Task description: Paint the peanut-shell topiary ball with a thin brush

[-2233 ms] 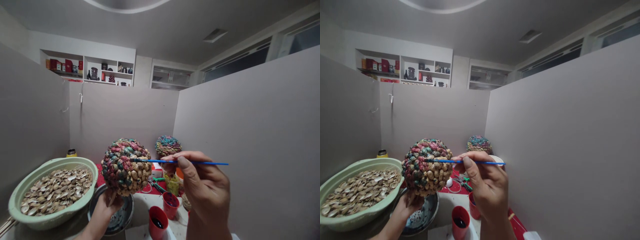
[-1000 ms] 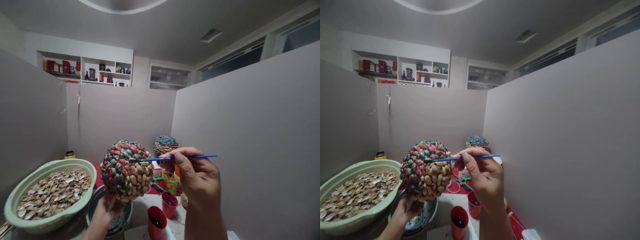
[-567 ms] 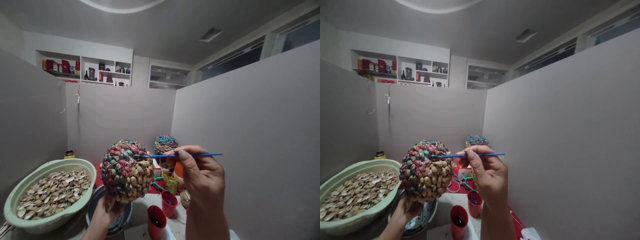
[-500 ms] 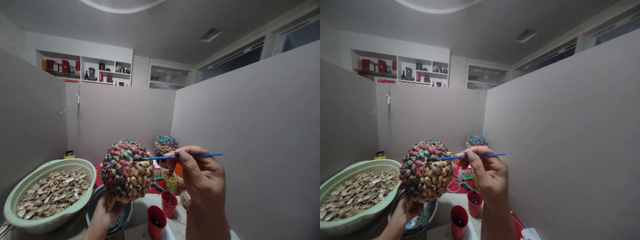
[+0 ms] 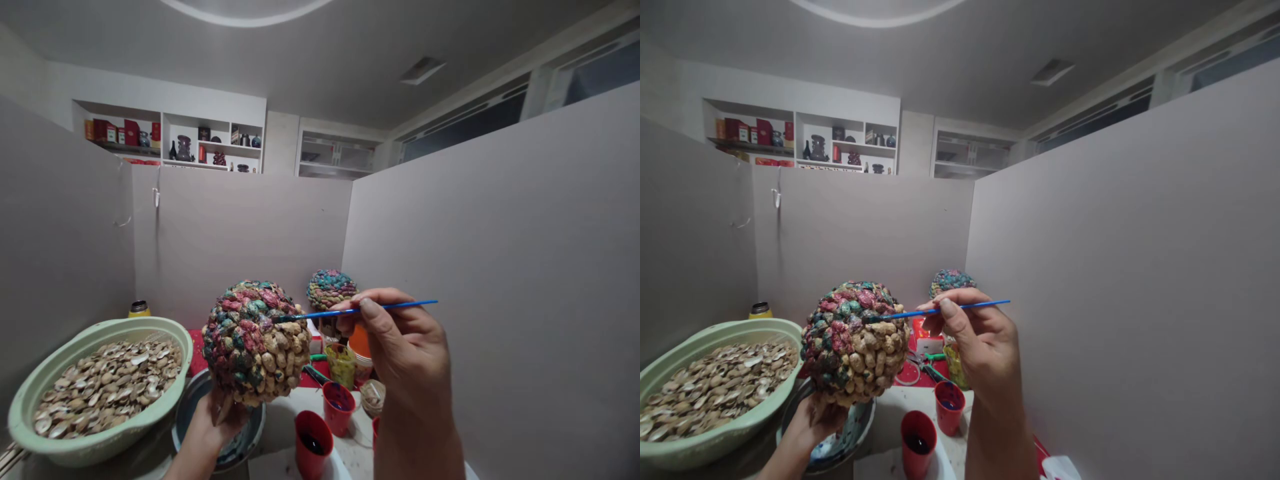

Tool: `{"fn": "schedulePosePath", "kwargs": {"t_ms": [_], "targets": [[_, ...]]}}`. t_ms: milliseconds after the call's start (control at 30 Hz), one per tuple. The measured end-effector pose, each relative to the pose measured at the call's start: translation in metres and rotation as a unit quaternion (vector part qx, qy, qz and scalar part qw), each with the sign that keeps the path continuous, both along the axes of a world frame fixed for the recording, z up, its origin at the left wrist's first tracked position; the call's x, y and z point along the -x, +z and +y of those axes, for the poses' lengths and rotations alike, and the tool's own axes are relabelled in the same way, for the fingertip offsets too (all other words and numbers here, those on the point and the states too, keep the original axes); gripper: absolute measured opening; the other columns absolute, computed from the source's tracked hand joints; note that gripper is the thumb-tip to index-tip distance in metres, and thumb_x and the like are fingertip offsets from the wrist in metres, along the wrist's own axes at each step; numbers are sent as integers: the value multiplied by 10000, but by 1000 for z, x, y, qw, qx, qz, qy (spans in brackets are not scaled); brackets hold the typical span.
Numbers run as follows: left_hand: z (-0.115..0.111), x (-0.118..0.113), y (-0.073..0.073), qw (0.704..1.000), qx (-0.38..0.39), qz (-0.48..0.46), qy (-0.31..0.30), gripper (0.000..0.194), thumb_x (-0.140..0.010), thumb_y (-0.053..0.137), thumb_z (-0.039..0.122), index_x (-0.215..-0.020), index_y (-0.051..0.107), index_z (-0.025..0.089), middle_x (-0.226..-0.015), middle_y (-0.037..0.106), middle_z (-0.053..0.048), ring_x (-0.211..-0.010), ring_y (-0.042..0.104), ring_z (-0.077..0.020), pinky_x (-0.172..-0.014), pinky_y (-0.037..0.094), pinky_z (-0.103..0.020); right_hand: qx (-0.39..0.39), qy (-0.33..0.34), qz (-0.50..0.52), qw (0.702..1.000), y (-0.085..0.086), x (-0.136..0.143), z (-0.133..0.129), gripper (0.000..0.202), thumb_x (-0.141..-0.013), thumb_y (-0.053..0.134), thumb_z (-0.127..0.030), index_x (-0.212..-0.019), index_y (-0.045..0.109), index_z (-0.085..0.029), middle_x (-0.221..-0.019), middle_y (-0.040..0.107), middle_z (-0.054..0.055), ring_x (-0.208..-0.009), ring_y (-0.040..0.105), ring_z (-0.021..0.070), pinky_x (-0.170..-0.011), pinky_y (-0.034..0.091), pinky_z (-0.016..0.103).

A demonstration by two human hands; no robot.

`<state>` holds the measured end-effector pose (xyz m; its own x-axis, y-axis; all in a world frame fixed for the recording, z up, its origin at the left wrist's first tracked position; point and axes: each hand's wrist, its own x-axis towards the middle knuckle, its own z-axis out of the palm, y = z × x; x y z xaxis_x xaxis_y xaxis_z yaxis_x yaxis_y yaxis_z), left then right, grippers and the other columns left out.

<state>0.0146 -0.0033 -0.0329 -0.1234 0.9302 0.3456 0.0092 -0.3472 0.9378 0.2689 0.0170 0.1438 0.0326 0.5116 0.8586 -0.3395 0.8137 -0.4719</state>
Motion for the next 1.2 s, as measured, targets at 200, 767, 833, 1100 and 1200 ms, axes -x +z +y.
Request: {"fn": "schedulePosePath", "kwargs": {"t_ms": [200,767,833,1100,1200], "targets": [[1,2,-4,1000,0,3,0,389,-667,811,425,-973,788,186,-933,807,-78,-878,693,-304,-838,554,-389,-15,63,-32,997,1,1,-9,71,-940,729,-316,-975,765,-266,-848,816,7,-638,736,122,-611,622,222],[-3,0,2,1000,1,-9,-4,232,-653,820,399,-716,729,196,-683,713,-22,-745,644,-249,-750,541,-346,-24,69,-58,996,2,-7,-9,80,-970,693,-289,-1029,747,-284,-942,823,-10,-714,738,101,-691,629,201],[-5,-1,5,1000,-1,1,-4,200,-684,807,383,-694,724,202,-721,730,-31,-847,667,-278,-837,539,-364,-29,67,-66,995,2,-2,-11,80,-972,689,-285,-1024,750,-278,-940,823,-6,-730,741,105,-697,627,201],[-7,-2,8,1000,-2,7,6,245,-674,788,381,-829,768,192,-794,755,-43,-814,663,-278,-787,544,-365,-16,21,-46,999,0,-6,-5,77,-976,678,-254,-1011,747,-260,-937,827,18,-746,763,125,-707,632,227],[-4,-2,4,1000,1,5,7,284,-648,804,380,-859,776,192,-770,755,-47,-759,654,-269,-765,547,-369,-20,38,-42,998,0,-7,-6,84,-979,673,-251,-1021,743,-273,-941,826,10,-730,754,124,-693,629,237]]}}
